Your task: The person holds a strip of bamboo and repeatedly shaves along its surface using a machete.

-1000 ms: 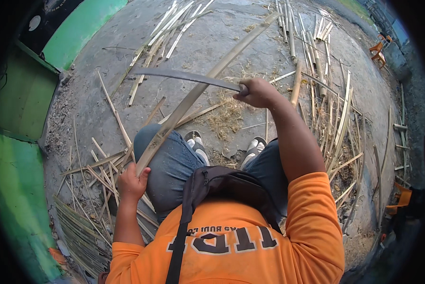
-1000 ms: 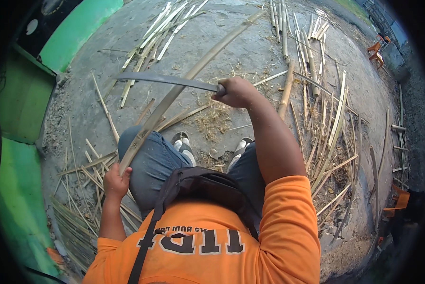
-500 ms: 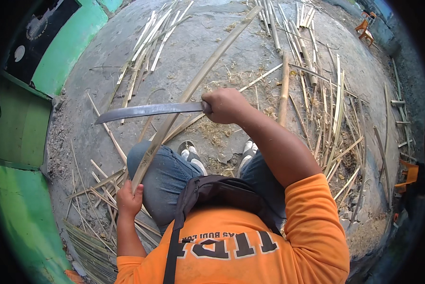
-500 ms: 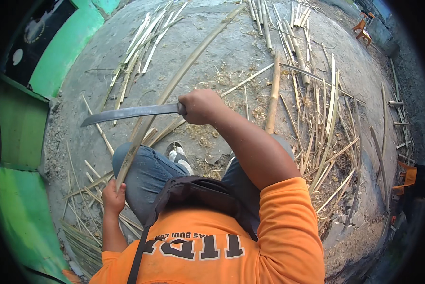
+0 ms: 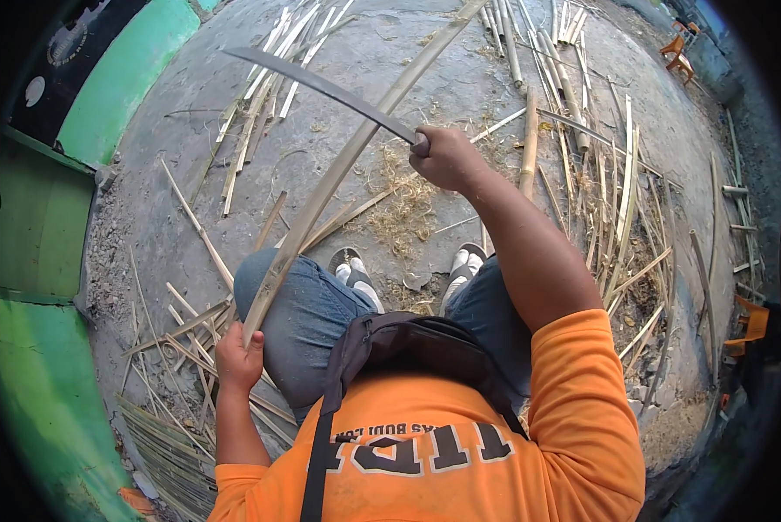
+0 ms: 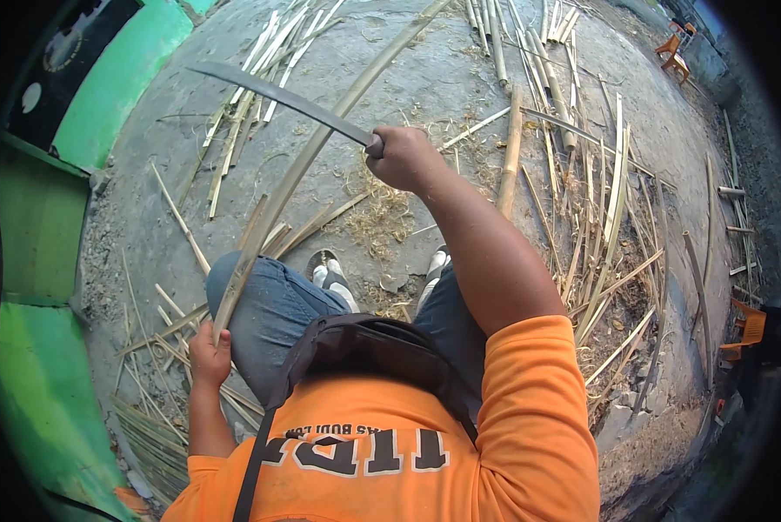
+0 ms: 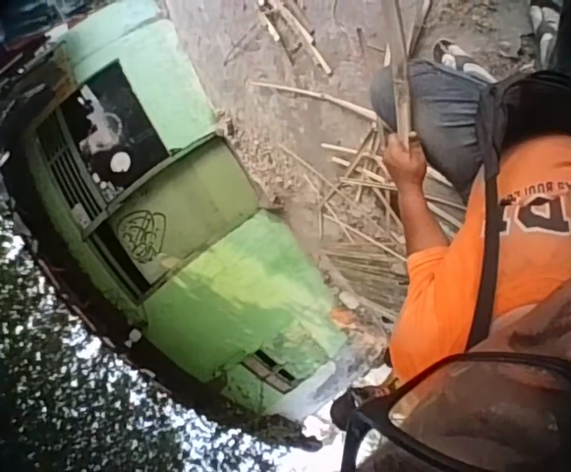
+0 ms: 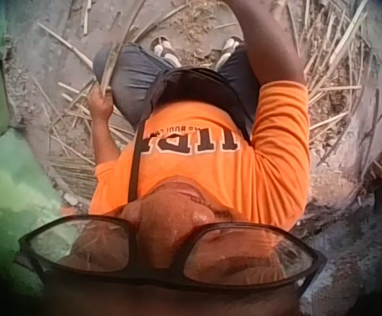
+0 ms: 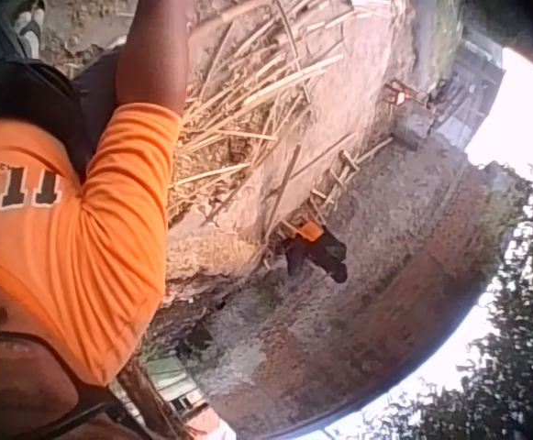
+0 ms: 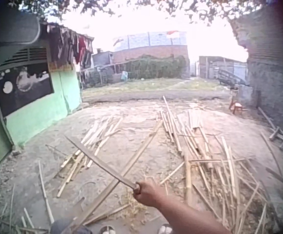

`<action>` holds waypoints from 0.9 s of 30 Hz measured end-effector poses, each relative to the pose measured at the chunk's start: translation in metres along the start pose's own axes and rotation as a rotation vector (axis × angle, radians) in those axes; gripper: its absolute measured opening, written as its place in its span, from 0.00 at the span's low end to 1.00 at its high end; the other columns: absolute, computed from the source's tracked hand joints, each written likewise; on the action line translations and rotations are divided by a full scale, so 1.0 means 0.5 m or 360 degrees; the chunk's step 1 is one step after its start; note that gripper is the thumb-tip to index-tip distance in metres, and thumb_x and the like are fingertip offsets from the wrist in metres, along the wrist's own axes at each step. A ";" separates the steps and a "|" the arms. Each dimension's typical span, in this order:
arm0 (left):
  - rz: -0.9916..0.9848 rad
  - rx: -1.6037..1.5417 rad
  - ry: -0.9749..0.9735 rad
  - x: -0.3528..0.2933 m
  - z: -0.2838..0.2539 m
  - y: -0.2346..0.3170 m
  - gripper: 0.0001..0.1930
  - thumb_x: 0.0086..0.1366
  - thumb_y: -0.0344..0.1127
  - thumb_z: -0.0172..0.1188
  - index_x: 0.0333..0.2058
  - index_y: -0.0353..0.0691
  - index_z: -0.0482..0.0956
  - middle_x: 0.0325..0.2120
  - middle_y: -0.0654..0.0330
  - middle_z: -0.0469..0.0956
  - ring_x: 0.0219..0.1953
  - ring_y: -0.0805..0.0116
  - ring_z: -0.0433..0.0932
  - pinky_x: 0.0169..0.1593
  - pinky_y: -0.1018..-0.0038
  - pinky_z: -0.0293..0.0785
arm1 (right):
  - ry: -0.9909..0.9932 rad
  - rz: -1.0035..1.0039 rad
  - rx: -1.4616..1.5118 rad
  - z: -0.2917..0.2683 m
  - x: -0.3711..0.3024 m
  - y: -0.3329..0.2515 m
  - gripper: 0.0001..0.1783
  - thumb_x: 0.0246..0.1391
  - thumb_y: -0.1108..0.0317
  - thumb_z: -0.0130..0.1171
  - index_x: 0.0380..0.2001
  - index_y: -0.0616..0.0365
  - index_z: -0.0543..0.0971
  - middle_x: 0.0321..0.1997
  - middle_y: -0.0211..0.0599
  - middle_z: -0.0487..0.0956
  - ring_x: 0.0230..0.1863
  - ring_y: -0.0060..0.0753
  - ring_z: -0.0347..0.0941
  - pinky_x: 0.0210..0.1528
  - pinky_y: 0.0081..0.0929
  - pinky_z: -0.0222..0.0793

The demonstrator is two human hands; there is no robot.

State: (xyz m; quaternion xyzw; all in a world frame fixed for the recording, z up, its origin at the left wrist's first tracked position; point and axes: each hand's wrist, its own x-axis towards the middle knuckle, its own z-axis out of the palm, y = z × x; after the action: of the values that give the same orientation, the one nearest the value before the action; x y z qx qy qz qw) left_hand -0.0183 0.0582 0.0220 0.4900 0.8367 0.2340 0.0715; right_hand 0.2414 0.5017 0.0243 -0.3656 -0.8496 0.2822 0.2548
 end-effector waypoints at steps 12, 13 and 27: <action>-0.0109 -0.0167 -0.0026 -0.003 0.005 -0.004 0.43 0.61 0.80 0.58 0.31 0.34 0.76 0.20 0.47 0.76 0.26 0.42 0.80 0.31 0.57 0.73 | -0.0131 0.0095 -0.0251 -0.026 0.032 -0.020 0.13 0.61 0.58 0.55 0.36 0.52 0.85 0.33 0.52 0.84 0.39 0.62 0.82 0.44 0.52 0.79; -0.0120 -0.0130 -0.0043 0.004 0.005 0.000 0.42 0.62 0.79 0.57 0.31 0.34 0.76 0.20 0.47 0.76 0.26 0.41 0.80 0.32 0.57 0.73 | 0.0019 0.0237 -0.0137 -0.033 0.037 0.019 0.14 0.61 0.59 0.55 0.37 0.54 0.85 0.34 0.54 0.84 0.39 0.63 0.81 0.44 0.53 0.78; 0.0017 -0.0051 0.0065 -0.013 0.024 -0.027 0.37 0.71 0.72 0.52 0.33 0.35 0.75 0.23 0.42 0.77 0.31 0.33 0.79 0.33 0.51 0.73 | -0.0375 -0.0504 -0.0561 0.009 -0.008 -0.100 0.05 0.50 0.64 0.62 0.31 0.46 0.85 0.31 0.41 0.85 0.36 0.55 0.83 0.41 0.51 0.79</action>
State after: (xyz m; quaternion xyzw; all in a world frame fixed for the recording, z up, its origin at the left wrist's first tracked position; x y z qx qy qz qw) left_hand -0.0215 0.0511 0.0045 0.4884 0.8315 0.2576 0.0609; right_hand 0.2170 0.4687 0.0536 -0.2314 -0.9561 0.1272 0.1274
